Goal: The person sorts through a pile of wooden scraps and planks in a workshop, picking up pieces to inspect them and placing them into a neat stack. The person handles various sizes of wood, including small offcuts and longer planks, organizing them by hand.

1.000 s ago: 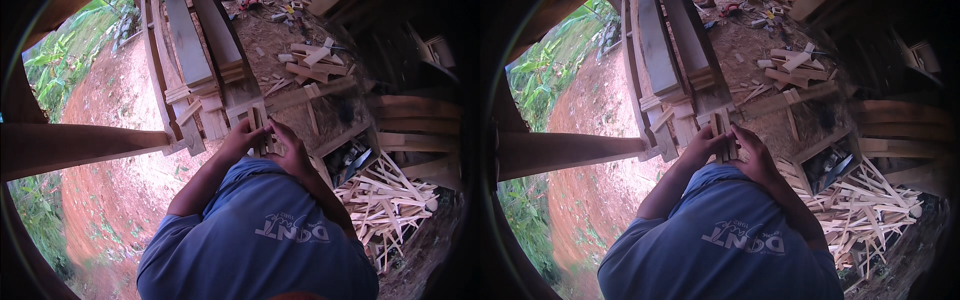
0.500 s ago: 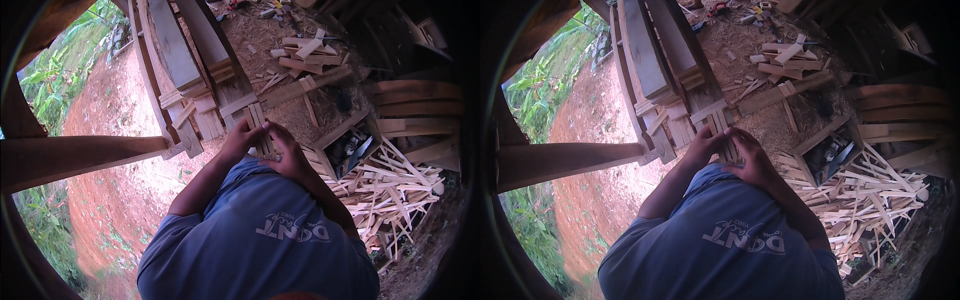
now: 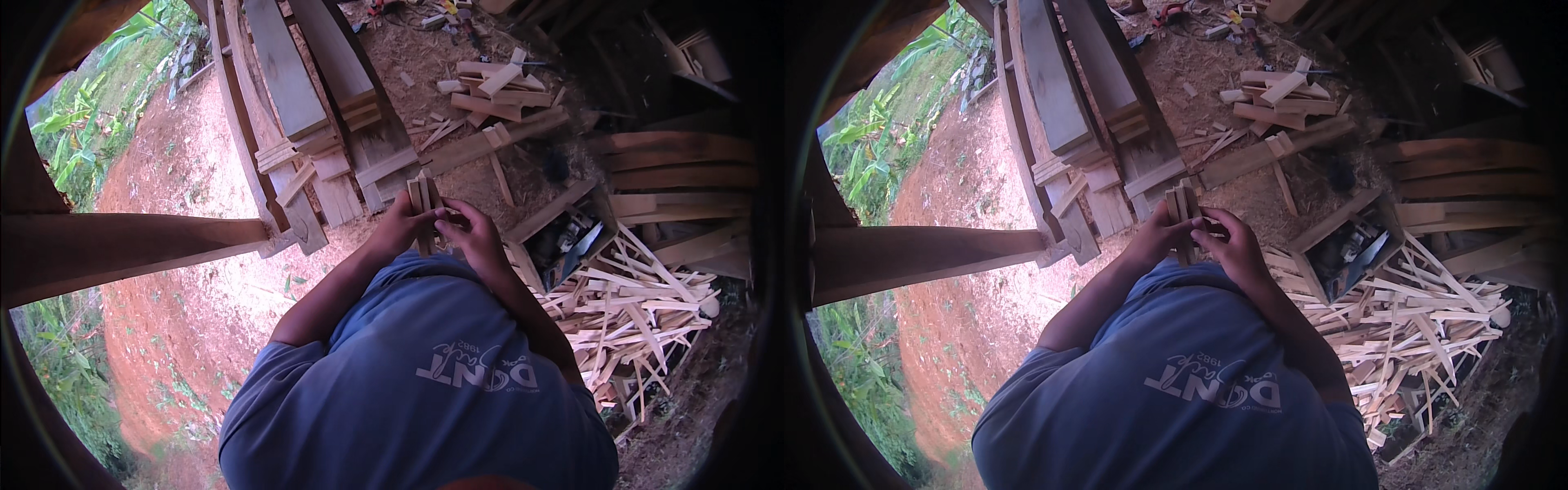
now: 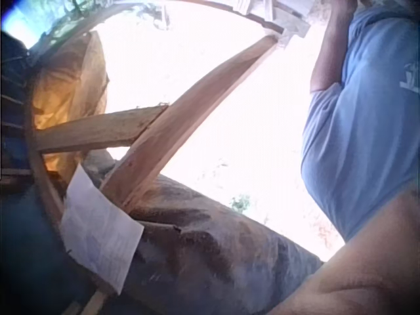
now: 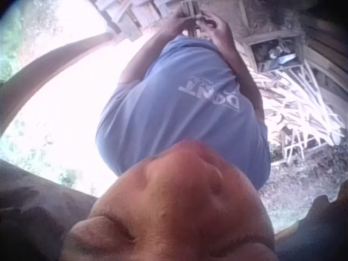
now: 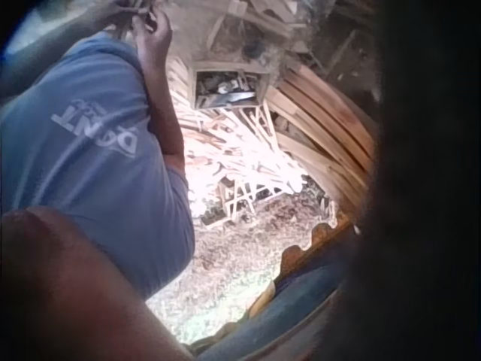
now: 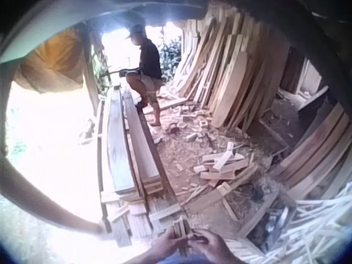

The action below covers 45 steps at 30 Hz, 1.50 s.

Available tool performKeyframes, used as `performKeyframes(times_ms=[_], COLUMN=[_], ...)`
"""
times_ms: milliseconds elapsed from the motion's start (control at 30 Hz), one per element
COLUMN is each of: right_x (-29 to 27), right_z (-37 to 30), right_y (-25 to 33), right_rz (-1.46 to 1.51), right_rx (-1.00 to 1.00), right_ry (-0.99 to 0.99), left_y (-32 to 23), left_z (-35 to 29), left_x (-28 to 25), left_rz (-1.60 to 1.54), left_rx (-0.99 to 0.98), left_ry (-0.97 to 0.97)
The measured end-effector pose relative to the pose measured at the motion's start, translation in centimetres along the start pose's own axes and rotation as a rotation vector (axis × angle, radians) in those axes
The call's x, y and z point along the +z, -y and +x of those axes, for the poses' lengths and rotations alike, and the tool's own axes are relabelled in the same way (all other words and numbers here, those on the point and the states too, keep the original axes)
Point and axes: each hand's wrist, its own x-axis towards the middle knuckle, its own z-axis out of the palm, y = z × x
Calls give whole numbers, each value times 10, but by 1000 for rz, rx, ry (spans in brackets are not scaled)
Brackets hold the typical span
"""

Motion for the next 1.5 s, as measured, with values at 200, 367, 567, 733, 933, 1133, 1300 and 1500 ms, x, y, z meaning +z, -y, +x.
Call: performKeyframes(times_ms=[200,367,567,733,933,1133,1300,1500], right_x=[0,5,12,13,3,-3,-6,-8], right_z=[3,5,12,22,26,19,11,3], right_y=[-9,-5,-1,-16,-26,-34,-34,-40], right_rz=[38,-95,-349,-296,-343,-403,-421,-381], right_rx=[-67,-91,-65,42,99,91,99,140], right_ry=[25,48,205,304,288,295,285,234], left_y=[-12,-9,10,33,21,31,52,59], left_z=[2,2,-11,-27,-35,11,36,10], left_x=[1,-3,-28,-104,-182,-234,-242,-256], left_rz=[-297,-443,-397,109,1002,1386,1439,1379], left_rx=[-70,-53,-88,-102,-41,79,29,-28], left_ry=[62,76,-122,-435,-888,-873,-741,-626])
